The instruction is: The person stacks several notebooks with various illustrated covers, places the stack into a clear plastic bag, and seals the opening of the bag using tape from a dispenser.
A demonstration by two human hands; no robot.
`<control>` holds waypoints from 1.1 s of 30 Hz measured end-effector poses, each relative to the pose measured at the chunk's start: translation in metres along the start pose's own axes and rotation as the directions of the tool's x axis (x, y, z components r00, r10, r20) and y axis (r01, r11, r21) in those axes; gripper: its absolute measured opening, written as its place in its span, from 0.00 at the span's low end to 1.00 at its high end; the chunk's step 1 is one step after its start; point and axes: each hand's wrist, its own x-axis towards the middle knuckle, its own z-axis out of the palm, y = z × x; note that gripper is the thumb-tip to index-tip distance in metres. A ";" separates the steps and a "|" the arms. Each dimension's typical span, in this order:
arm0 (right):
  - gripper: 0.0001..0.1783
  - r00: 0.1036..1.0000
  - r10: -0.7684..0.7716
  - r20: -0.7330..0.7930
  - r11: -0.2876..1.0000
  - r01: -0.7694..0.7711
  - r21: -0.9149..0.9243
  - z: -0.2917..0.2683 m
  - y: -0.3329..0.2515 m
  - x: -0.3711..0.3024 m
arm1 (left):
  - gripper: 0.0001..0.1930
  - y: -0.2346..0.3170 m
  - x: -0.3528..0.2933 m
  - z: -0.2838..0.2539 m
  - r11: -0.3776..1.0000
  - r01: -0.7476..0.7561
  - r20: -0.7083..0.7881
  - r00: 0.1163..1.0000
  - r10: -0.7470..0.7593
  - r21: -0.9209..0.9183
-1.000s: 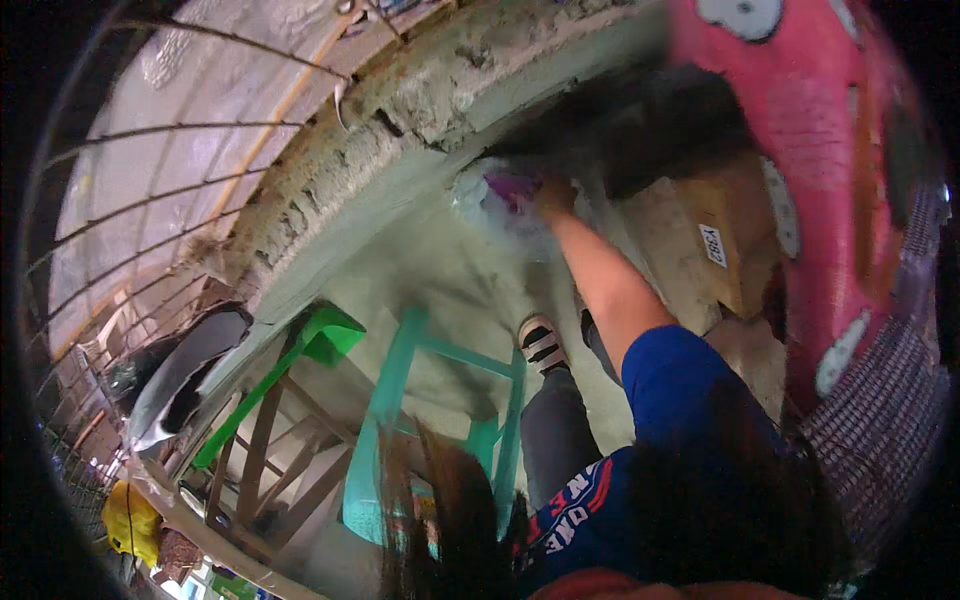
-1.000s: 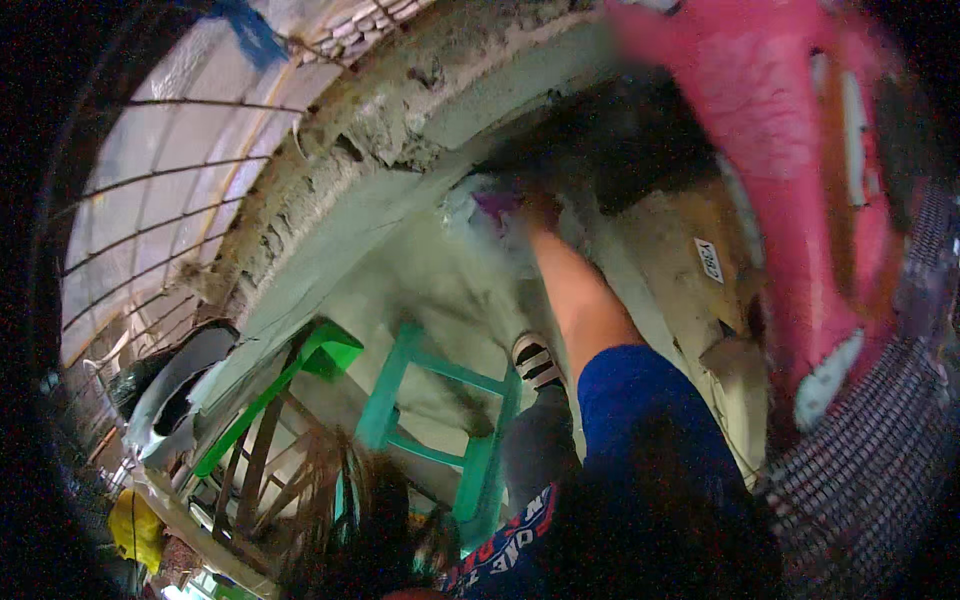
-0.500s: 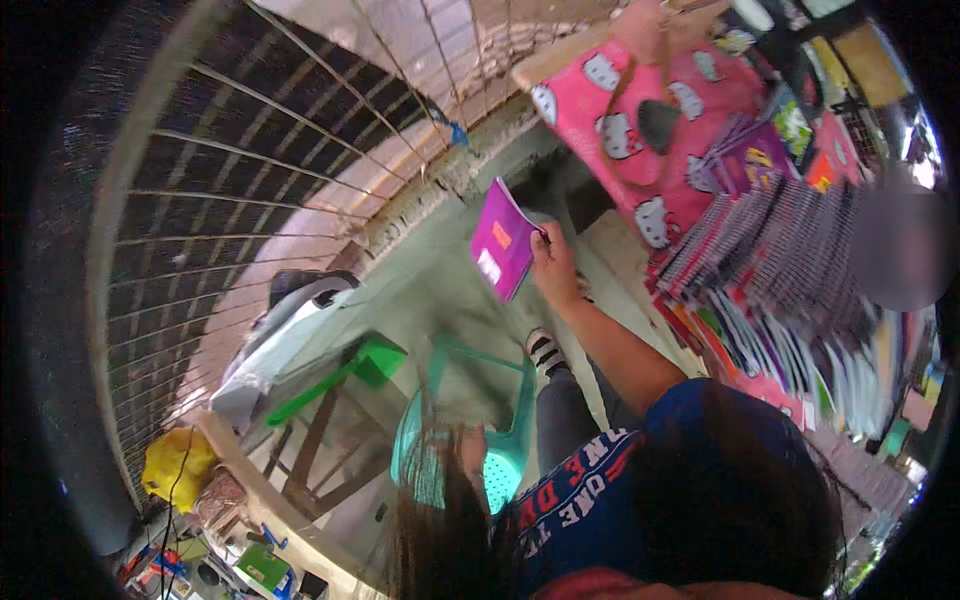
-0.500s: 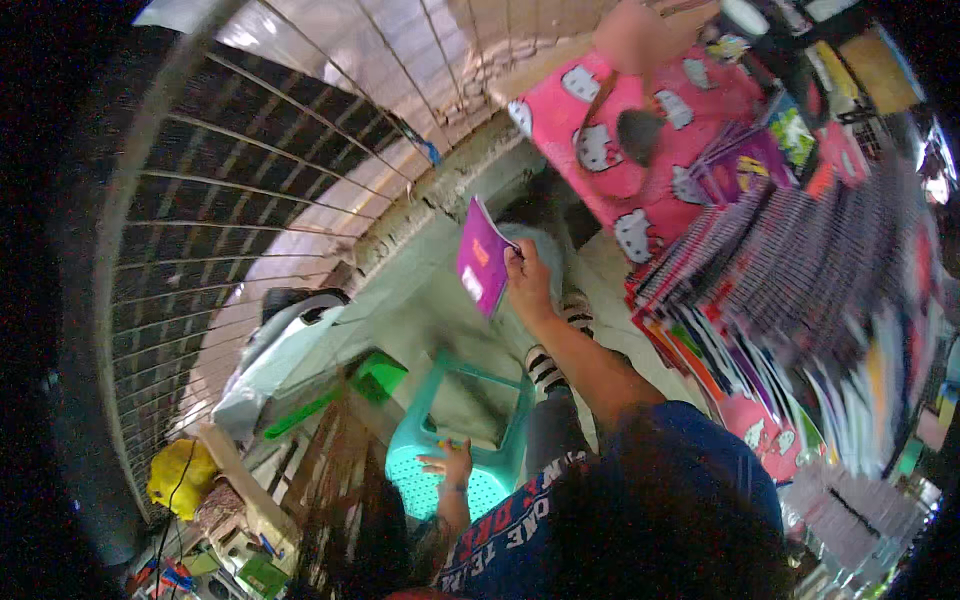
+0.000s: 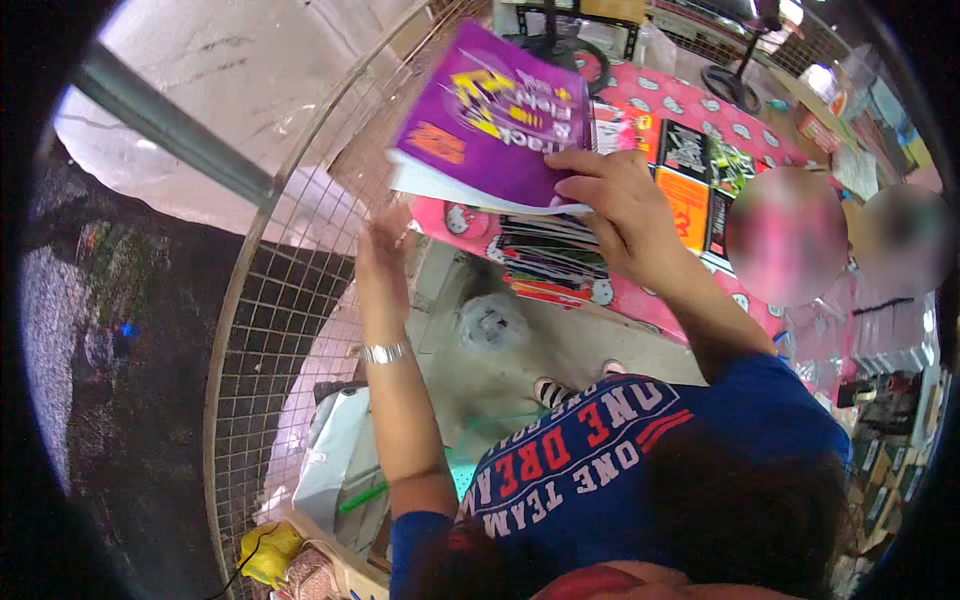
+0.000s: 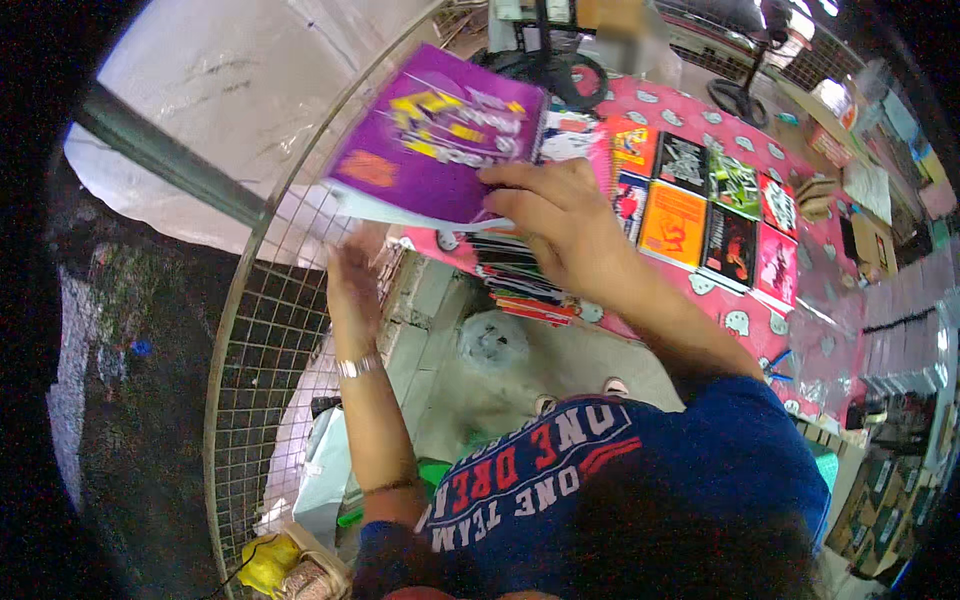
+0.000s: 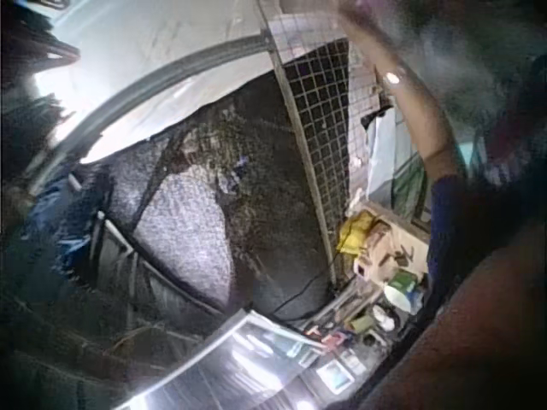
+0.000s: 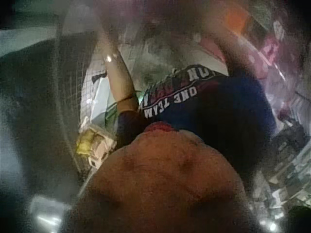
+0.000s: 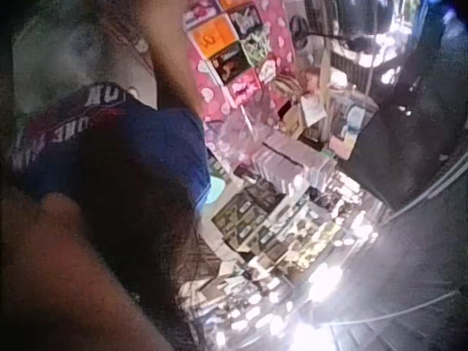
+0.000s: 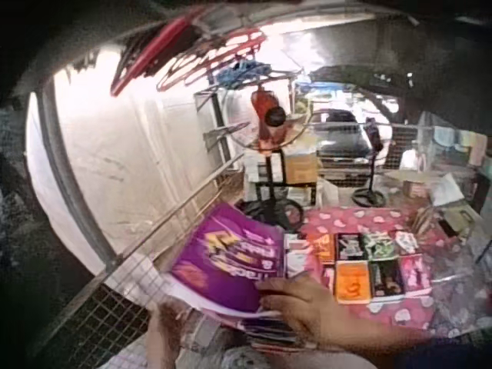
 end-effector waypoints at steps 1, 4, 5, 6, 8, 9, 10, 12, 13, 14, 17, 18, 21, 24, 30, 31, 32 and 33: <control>0.22 0.993 0.048 0.103 0.998 -0.044 -0.047 -0.009 0.011 -0.014 | 0.34 0.008 0.016 0.017 1.000 -0.009 0.029 1.000 0.010 -0.018; 0.24 0.915 0.183 0.360 0.971 -0.226 0.081 -0.023 0.043 -0.049 | 0.37 0.012 0.064 0.071 0.983 0.174 0.248 0.951 -0.183 0.061; 0.24 0.929 0.314 0.198 0.919 -0.350 0.181 -0.017 0.056 -0.057 | 0.38 0.007 0.077 0.083 0.973 0.204 0.324 0.918 -0.230 0.112; 0.24 0.890 0.454 0.043 0.848 -0.446 0.286 -0.012 0.070 -0.065 | 0.39 -0.001 0.082 0.099 0.960 0.233 0.404 0.871 -0.278 0.157; 0.24 0.649 0.754 0.102 0.511 -0.677 0.529 -0.008 0.093 -0.068 | 0.38 0.004 0.078 0.136 0.826 0.506 0.304 0.769 -0.562 0.247; 0.24 0.466 0.821 0.329 0.203 -0.777 0.596 0.001 0.096 -0.064 | 0.38 0.009 0.076 0.144 0.725 0.626 0.225 0.692 -0.686 0.286; 0.23 0.488 0.838 0.246 0.360 -0.832 0.423 0.018 0.093 -0.064 | 0.36 0.014 0.076 0.150 0.755 0.545 0.252 0.723 -0.643 0.363; 0.23 0.498 0.843 0.202 0.421 -0.845 0.329 0.035 0.094 -0.062 | 0.34 0.019 0.078 0.160 0.796 0.370 0.322 0.770 -0.551 0.479; 0.24 0.476 0.848 0.233 0.347 -0.831 0.434 0.033 0.100 -0.060 | 0.32 0.020 0.078 0.165 0.808 0.279 0.368 0.780 -0.506 0.519; 0.24 0.464 0.843 0.272 0.270 -0.803 0.531 0.032 0.103 -0.057 | 0.30 0.027 0.084 0.174 0.749 0.362 0.325 0.735 -0.596 0.554; 0.22 0.431 0.812 0.393 0.003 -0.677 0.736 0.028 0.105 -0.052 | 0.28 0.038 0.077 0.187 0.711 0.354 0.224 0.782 -0.581 0.608; 0.21 0.334 0.866 0.373 -0.030 -0.710 0.704 0.025 0.106 -0.048 | 0.28 0.044 0.077 0.190 0.723 0.354 0.217 0.794 -0.568 0.593; 0.22 0.388 0.837 0.386 -0.095 -0.592 0.801 0.020 0.085 -0.040 | 0.26 0.056 0.076 0.190 0.762 0.361 0.190 0.828 -0.527 0.537; 0.28 0.368 0.876 0.311 0.042 -0.701 0.712 0.012 0.101 -0.038 | 0.29 0.038 0.062 0.209 0.939 0.192 0.426 0.852 -0.303 0.285; 0.42 0.624 0.776 0.096 0.420 -0.623 0.660 -0.052 0.051 -0.051 | 0.31 0.070 0.011 0.209 0.976 0.149 0.381 0.902 -0.201 0.161; 0.39 0.797 0.603 -0.027 0.619 -0.446 0.646 -0.074 0.054 -0.067 | 0.29 0.079 0.004 0.213 0.978 0.158 0.364 0.910 -0.199 0.139; 0.38 0.847 0.532 -0.019 0.510 -0.303 0.805 -0.101 0.043 -0.082 | 0.30 0.079 -0.014 0.226 0.984 0.174 0.432 0.885 -0.175 0.042; 0.38 0.888 0.460 -0.016 0.354 -0.167 0.920 -0.133 0.030 -0.097 | 0.31 0.078 -0.033 0.241 0.979 0.193 0.499 0.856 -0.136 -0.063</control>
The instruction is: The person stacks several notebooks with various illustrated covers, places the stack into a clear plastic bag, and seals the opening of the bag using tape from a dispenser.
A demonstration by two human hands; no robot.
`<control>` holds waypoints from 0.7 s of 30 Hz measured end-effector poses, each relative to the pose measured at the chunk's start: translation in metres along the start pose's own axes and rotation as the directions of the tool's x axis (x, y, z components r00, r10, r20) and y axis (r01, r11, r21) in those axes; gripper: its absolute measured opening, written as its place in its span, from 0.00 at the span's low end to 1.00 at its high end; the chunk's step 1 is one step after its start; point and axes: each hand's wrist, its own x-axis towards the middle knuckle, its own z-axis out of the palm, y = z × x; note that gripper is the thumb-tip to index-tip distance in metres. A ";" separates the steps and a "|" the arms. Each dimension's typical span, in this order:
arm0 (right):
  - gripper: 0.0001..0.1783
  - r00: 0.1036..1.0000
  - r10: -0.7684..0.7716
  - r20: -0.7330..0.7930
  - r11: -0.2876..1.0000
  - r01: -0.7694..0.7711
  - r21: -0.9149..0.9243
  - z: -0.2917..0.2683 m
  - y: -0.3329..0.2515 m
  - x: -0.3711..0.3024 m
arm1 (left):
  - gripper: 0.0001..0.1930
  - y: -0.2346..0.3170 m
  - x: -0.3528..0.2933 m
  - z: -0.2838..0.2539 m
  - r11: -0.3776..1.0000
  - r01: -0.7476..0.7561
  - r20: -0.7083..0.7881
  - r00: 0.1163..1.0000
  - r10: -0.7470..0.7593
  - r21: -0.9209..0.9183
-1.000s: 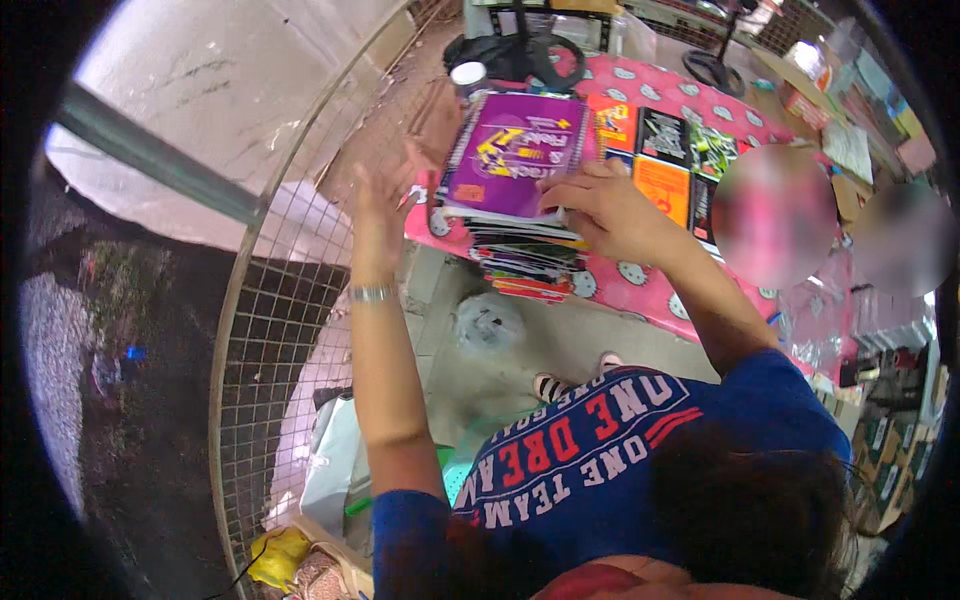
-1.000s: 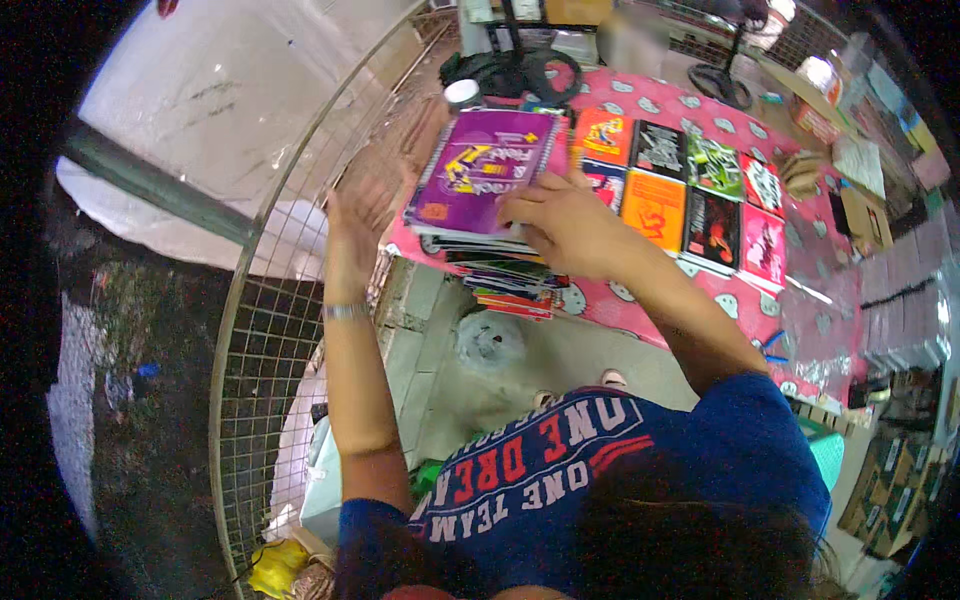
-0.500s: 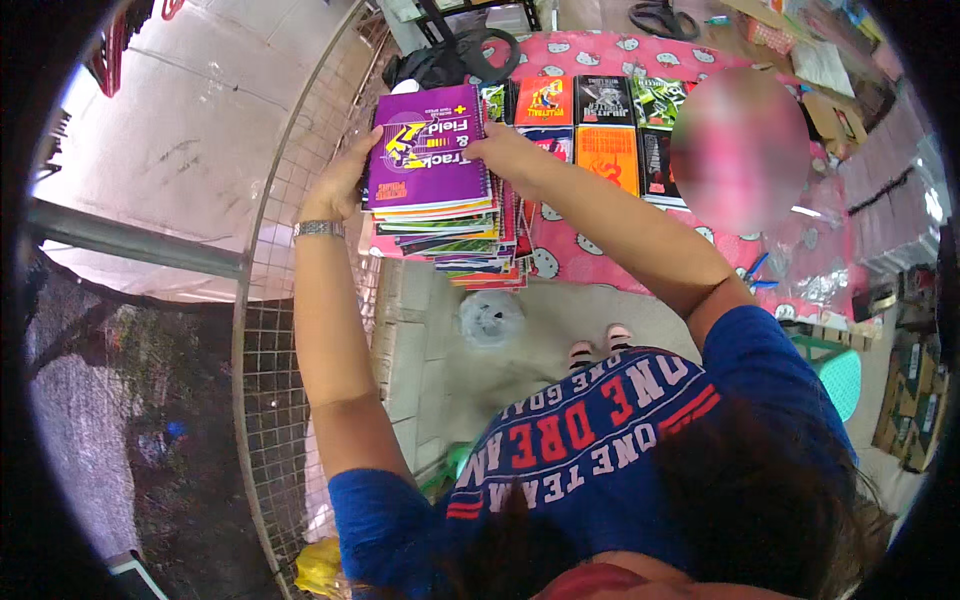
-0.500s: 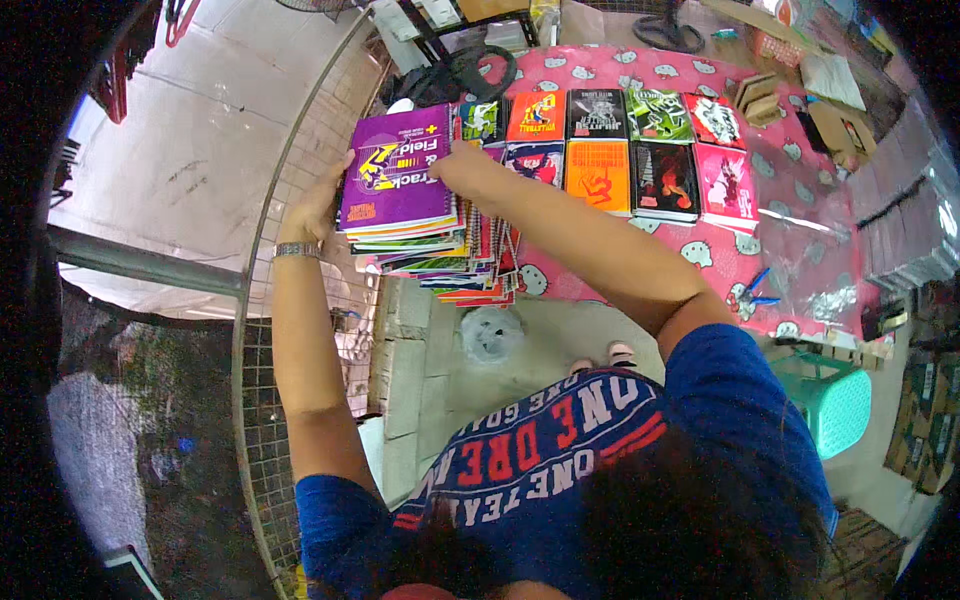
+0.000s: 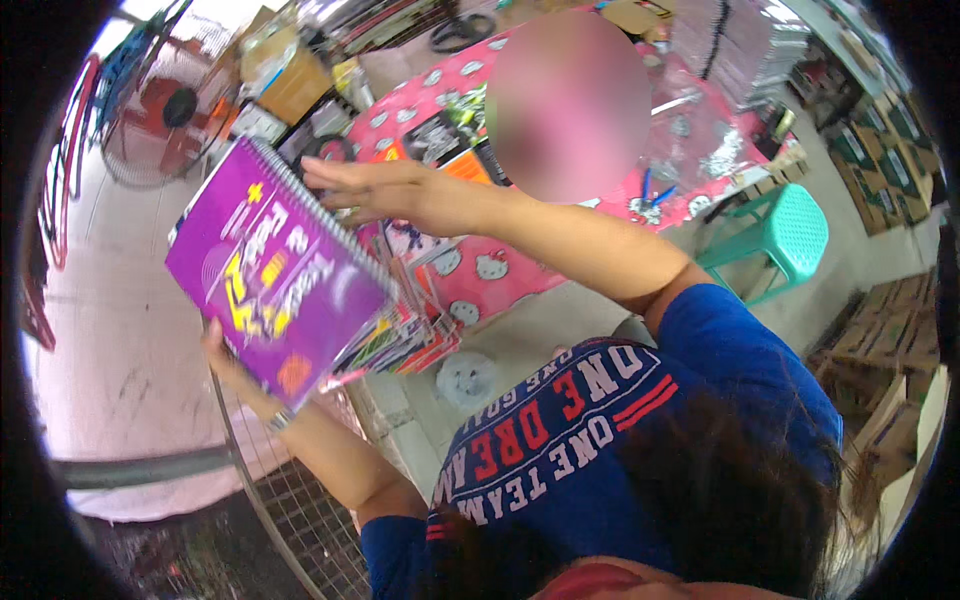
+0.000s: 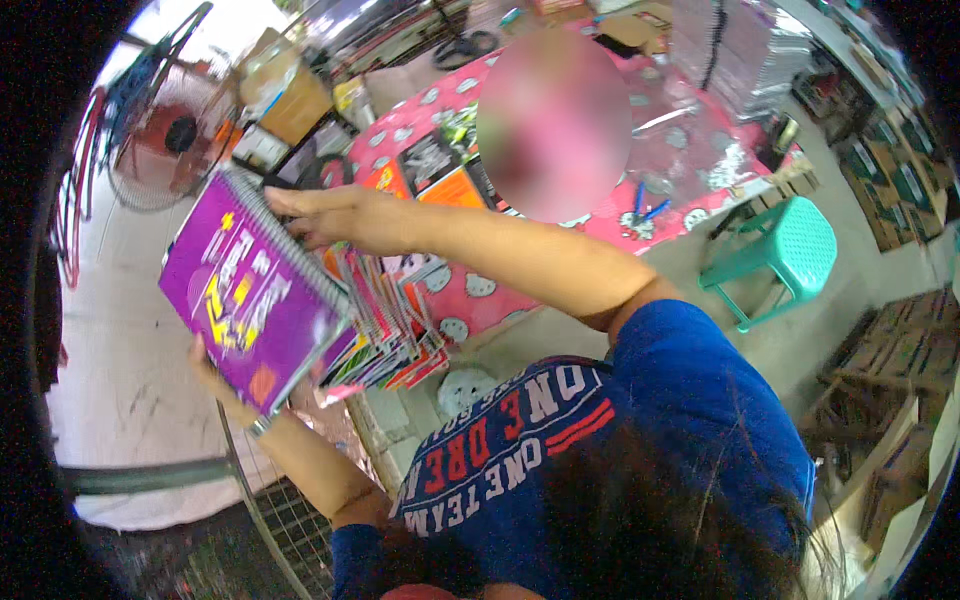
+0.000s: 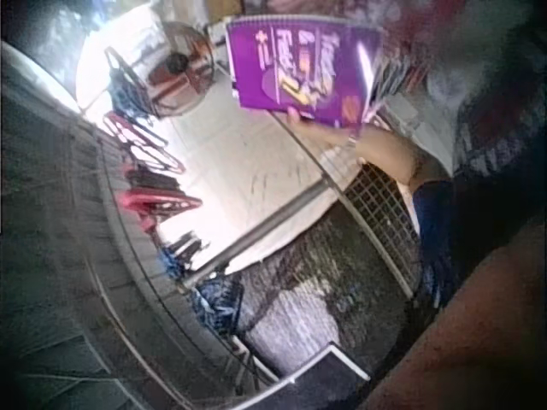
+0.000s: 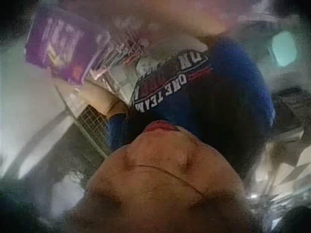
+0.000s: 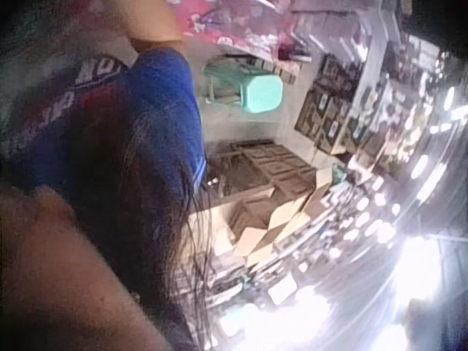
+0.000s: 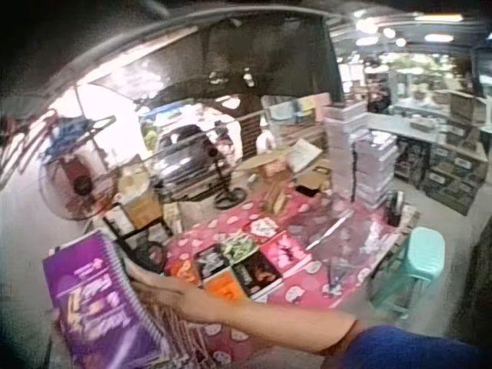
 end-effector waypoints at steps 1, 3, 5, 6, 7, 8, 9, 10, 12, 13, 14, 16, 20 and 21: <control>0.41 0.994 -0.111 0.006 0.959 0.109 -0.262 -0.005 -0.025 -0.017 | 0.36 -0.005 -0.003 -0.001 0.997 0.022 0.089 0.996 -0.015 -0.072; 0.41 0.925 -0.375 0.053 0.445 0.231 -0.865 -0.028 -0.058 -0.070 | 0.36 -0.061 0.005 0.020 0.972 0.145 0.199 0.974 -0.107 -0.186; 0.42 0.862 -0.430 0.268 -0.052 0.273 -0.961 -0.025 -0.090 -0.107 | 0.36 -0.088 -0.005 0.040 0.936 0.244 0.243 0.953 -0.182 -0.254; 0.42 0.861 -0.365 0.355 -0.186 0.306 -0.934 -0.027 -0.106 -0.130 | 0.36 -0.114 -0.006 0.053 0.900 0.320 0.274 0.931 -0.241 -0.295; 0.43 0.855 -0.287 0.432 -0.311 0.344 -0.886 -0.033 -0.121 -0.151 | 0.36 -0.141 -0.008 0.069 0.849 0.402 0.309 0.902 -0.303 -0.342; 0.44 0.934 -0.146 0.327 -0.182 0.299 -0.937 -0.050 -0.133 -0.184 | 0.36 -0.192 -0.004 0.093 0.766 0.518 0.374 0.844 -0.385 -0.381; 0.45 0.968 -0.023 0.251 -0.035 0.250 -0.968 -0.062 -0.143 -0.209 | 0.36 -0.223 -0.007 0.116 0.694 0.596 0.410 0.796 -0.445 -0.404; 0.45 0.996 -0.017 0.088 0.140 0.089 -0.986 -0.080 -0.141 -0.241 | 0.36 -0.254 -0.008 0.140 0.613 0.668 0.459 0.741 -0.491 -0.423; 0.44 0.957 0.075 -0.281 0.366 -0.289 -0.885 -0.113 -0.130 -0.300 | 0.36 -0.309 -0.013 0.186 0.444 0.776 0.545 0.631 -0.552 -0.449; 0.43 0.871 0.145 -0.469 0.397 -0.485 -0.779 -0.129 -0.131 -0.323 | 0.36 -0.332 -0.017 0.210 0.371 0.812 0.584 0.583 -0.565 -0.451; 0.44 0.815 0.112 -0.568 0.434 -0.555 -0.710 -0.151 -0.130 -0.349 | 0.36 -0.354 -0.024 0.240 0.394 0.812 0.575 0.583 -0.574 -0.431; 0.46 0.697 0.025 -0.717 0.533 -0.616 -0.580 -0.198 -0.123 -0.396 | 0.38 -0.386 -0.044 0.303 0.609 0.734 0.432 0.674 -0.599 -0.301; 0.50 0.586 -0.003 -0.811 0.576 -0.661 -0.480 -0.310 -0.127 -0.444 | 0.25 -0.474 -0.026 0.364 0.882 0.466 0.522 0.738 -0.429 0.066; 0.51 0.579 0.048 -0.814 0.571 -0.684 -0.454 -0.325 -0.139 -0.442 | 0.24 -0.484 -0.019 0.383 0.918 0.287 0.524 0.756 -0.392 0.273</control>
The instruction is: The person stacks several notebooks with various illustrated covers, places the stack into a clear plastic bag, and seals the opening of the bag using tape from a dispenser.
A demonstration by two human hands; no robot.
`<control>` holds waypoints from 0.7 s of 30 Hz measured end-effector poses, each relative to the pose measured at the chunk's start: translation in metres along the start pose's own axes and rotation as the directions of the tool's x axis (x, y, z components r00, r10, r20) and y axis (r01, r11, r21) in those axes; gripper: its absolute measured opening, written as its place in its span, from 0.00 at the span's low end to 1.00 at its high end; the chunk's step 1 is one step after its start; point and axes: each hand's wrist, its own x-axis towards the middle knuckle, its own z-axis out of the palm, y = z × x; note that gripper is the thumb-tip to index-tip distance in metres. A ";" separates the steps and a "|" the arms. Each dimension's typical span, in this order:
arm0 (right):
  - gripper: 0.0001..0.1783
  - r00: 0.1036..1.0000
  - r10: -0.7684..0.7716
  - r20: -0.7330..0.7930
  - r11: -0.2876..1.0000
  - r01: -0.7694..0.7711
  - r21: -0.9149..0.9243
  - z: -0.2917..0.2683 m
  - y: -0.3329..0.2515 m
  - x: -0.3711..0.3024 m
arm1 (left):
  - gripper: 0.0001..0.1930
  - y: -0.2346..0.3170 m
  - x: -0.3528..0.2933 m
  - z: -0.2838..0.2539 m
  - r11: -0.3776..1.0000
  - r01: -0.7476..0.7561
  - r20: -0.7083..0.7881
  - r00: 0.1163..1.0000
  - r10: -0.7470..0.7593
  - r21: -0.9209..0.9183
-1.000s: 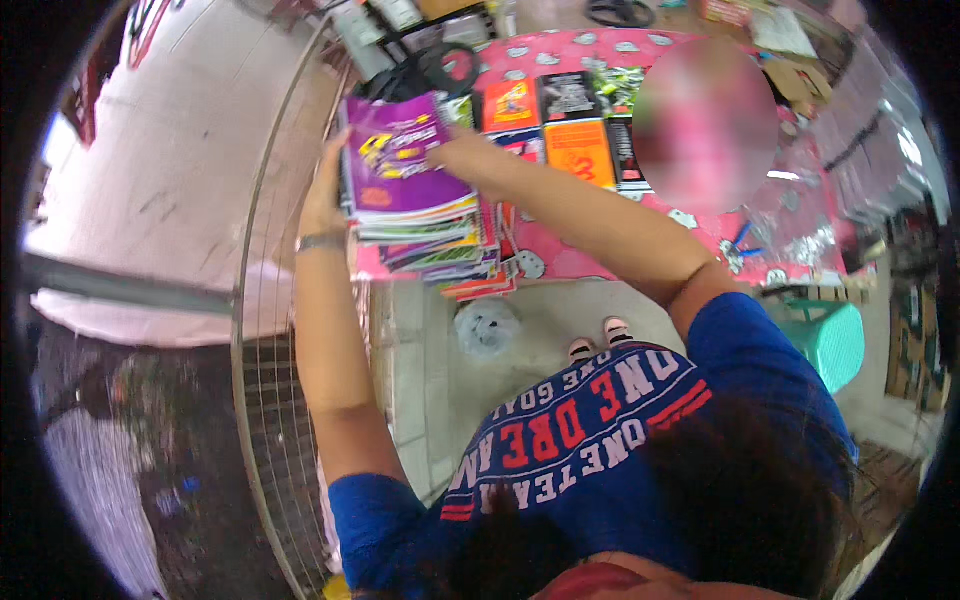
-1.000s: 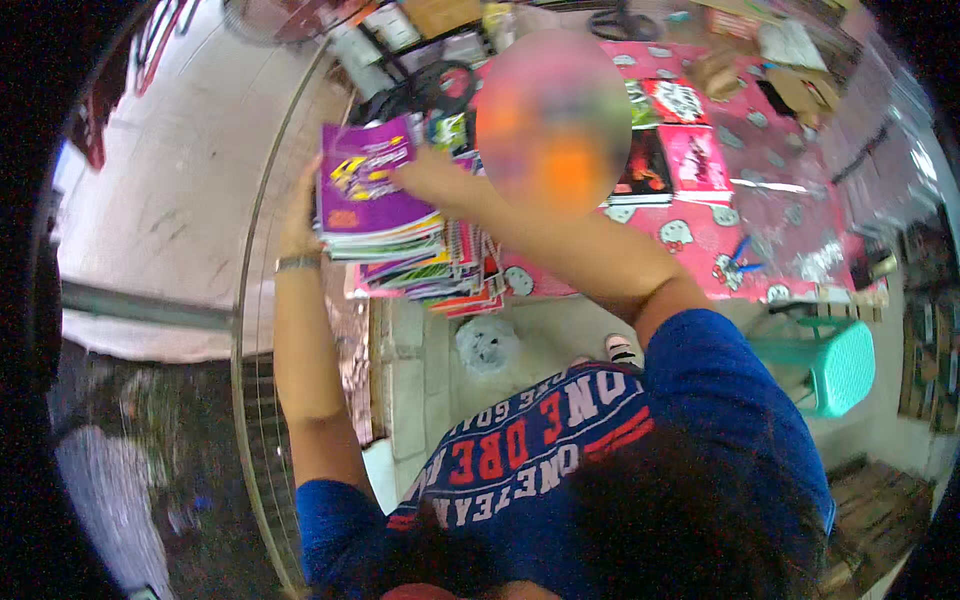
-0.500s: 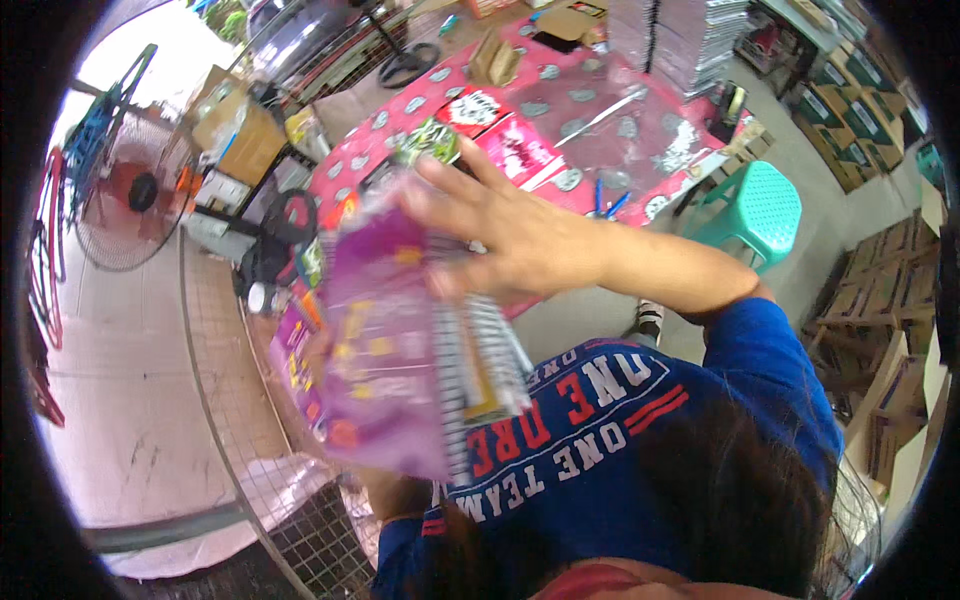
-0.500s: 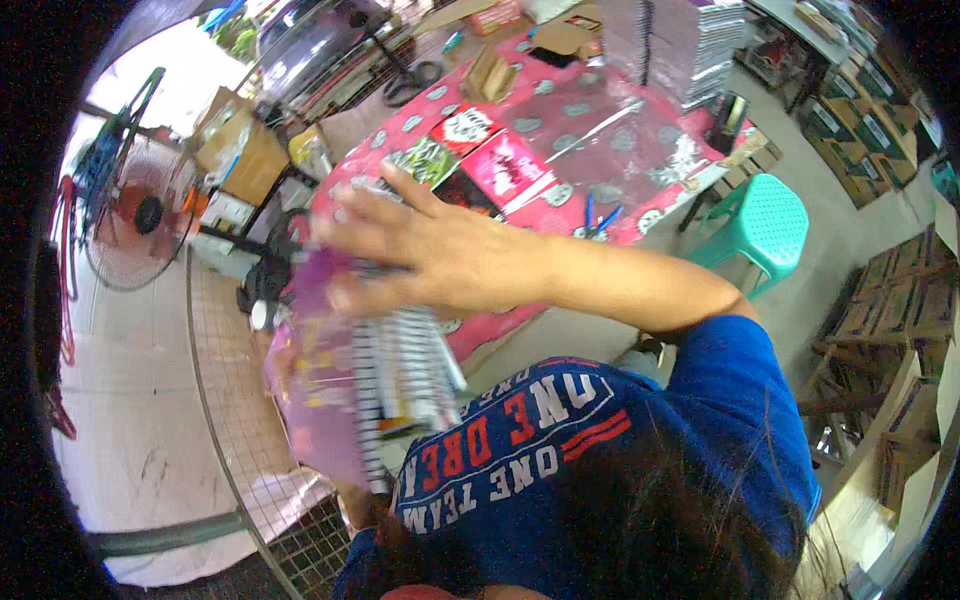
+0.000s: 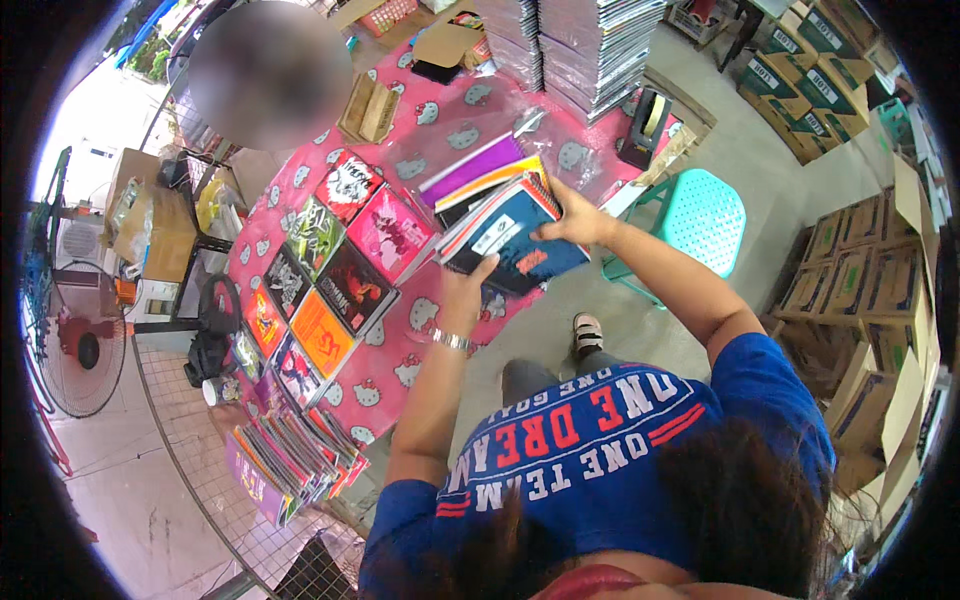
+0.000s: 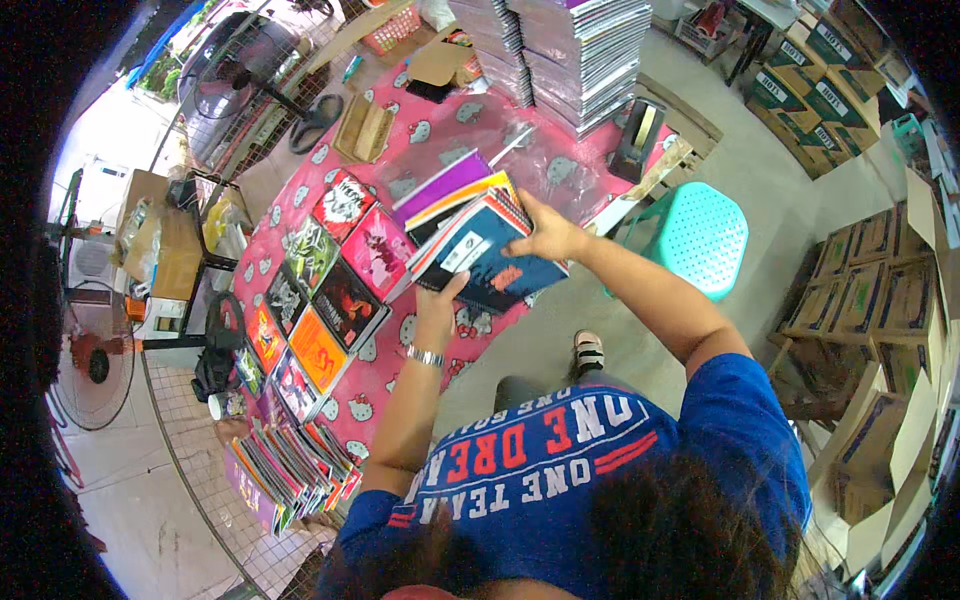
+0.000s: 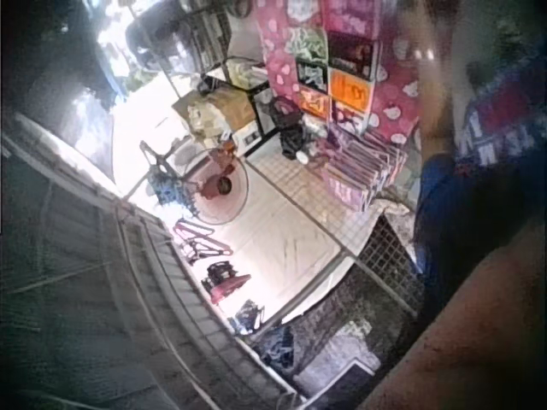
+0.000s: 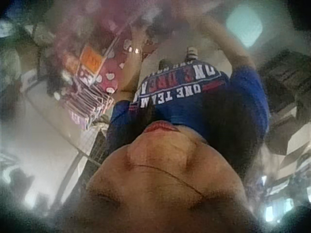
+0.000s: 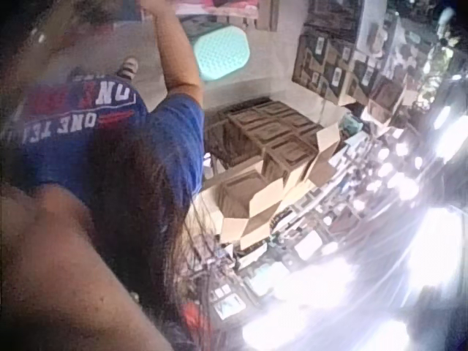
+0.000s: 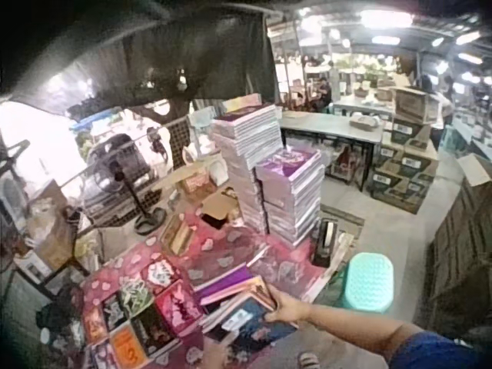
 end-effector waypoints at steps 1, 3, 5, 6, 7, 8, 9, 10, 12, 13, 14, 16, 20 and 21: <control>0.50 1.000 -0.014 -0.007 1.000 0.014 -0.005 -0.009 0.003 0.012 | 0.22 0.002 0.018 0.002 0.990 -0.045 0.031 0.999 0.041 0.136; 0.49 0.999 -0.037 -0.035 0.999 0.037 -0.026 -0.028 0.016 0.028 | 0.27 -0.002 0.055 -0.012 0.984 0.172 0.192 0.968 -0.162 -0.040; 0.49 0.998 -0.070 -0.008 0.995 0.069 -0.069 -0.027 0.054 0.046 | 0.33 -0.039 0.080 -0.020 0.994 -0.008 0.159 0.987 -0.009 0.107; 0.49 0.997 -0.002 0.072 0.999 0.005 -0.032 -0.028 0.067 0.053 | 0.36 -0.063 0.090 -0.025 0.944 -0.192 0.123 0.979 0.164 0.268; 0.50 0.987 0.064 0.145 0.998 -0.064 -0.006 -0.031 0.087 0.057 | 0.38 -0.082 0.100 -0.028 0.910 -0.247 0.140 0.967 0.212 0.334; 0.50 0.995 0.005 0.096 1.000 -0.005 -0.002 -0.035 0.126 0.055 | 0.40 -0.099 0.108 -0.026 0.873 -0.296 0.173 0.954 0.247 0.388; 0.47 0.984 -0.173 0.045 0.973 0.178 -0.145 -0.034 0.132 0.058 | 0.41 -0.099 0.116 -0.024 0.899 -0.296 0.183 0.951 0.247 0.324; 0.47 0.993 -0.116 0.034 0.991 0.118 -0.064 -0.029 0.136 0.066 | 0.42 -0.096 0.124 -0.023 0.920 -0.294 0.195 0.949 0.248 0.261; 0.47 0.998 -0.054 -0.016 0.998 0.055 0.043 -0.012 0.132 0.061 | 0.41 -0.107 0.125 -0.027 0.985 -0.096 0.112 0.990 0.080 0.146; 0.46 0.994 -0.081 -0.068 0.995 0.085 0.051 -0.009 0.123 0.062 | 0.41 -0.106 0.131 -0.028 0.997 -0.013 0.076 0.997 0.007 0.080; 0.46 0.987 -0.100 -0.129 0.992 0.109 0.063 -0.006 0.122 0.065 | 0.40 -0.098 0.133 -0.029 0.919 -0.161 0.191 0.977 0.096 0.359; 0.47 0.999 -0.028 -0.046 0.988 0.035 0.148 -0.010 0.142 0.075 | 0.39 -0.102 0.147 -0.033 0.817 -0.316 0.277 0.940 0.200 0.483; 0.41 0.989 -0.127 -0.081 0.988 0.133 0.076 0.001 0.172 0.083 | 0.39 -0.111 0.156 -0.028 0.861 -0.253 0.210 0.962 0.175 0.441; 0.39 0.980 -0.171 -0.106 0.985 0.172 0.006 0.003 0.173 0.084 | 0.39 -0.112 0.158 -0.029 0.868 -0.237 0.199 0.966 0.163 0.437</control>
